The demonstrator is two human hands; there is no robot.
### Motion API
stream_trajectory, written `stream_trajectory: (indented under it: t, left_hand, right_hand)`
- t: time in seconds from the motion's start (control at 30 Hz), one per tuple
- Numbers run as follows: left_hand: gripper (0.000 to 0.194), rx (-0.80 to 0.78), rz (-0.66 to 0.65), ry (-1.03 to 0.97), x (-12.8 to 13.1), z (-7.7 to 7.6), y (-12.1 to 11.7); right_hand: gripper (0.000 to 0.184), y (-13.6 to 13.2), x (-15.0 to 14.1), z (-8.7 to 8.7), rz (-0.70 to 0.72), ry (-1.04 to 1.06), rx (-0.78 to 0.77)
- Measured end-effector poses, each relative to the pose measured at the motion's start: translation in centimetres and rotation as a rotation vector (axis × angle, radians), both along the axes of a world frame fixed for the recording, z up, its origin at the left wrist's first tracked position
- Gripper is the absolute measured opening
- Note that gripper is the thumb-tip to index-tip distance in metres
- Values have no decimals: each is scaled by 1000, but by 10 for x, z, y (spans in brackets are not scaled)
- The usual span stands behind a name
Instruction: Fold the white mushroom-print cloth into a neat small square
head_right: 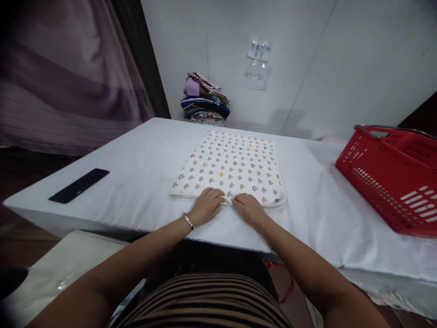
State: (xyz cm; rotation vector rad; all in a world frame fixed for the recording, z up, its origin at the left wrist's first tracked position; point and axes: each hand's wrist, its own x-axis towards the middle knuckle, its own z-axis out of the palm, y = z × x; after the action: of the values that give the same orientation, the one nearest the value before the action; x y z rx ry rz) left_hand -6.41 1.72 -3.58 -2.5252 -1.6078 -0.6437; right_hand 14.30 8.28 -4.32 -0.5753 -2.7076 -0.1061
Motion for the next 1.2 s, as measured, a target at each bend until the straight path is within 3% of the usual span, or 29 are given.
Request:
stream_trajectory:
  t: [0.27,0.53,0.73,0.87,1.0,1.1,1.2]
  left_hand:
    - [16,-24,7,-16,0,0,1]
    - [16,-18,10,-18,1,2,1]
    - [16,-46,-16,-24,-1,4,-1]
    - [11,-92,-39,-59,-1,6,0]
    - [17,-137,65,-63,5,10,9]
    - [26,-180,74,-53,9,16,16]
    - [20,-284,64,-59,7,25,24]
  right_hand:
    - [35,-10,0,3,5,73,34]
    - [17,-13,-11,3,-91,51,113]
    - [21,-8,-10,-2,-56,49,117]
    - [21,-10,-7,-2,-45,44,82]
    - [23,-10,-8,-3,-47,37,61]
    - [25,-9,-9,-4,-55,41,55]
    - [27,-8,-8,-5,-46,54,37]
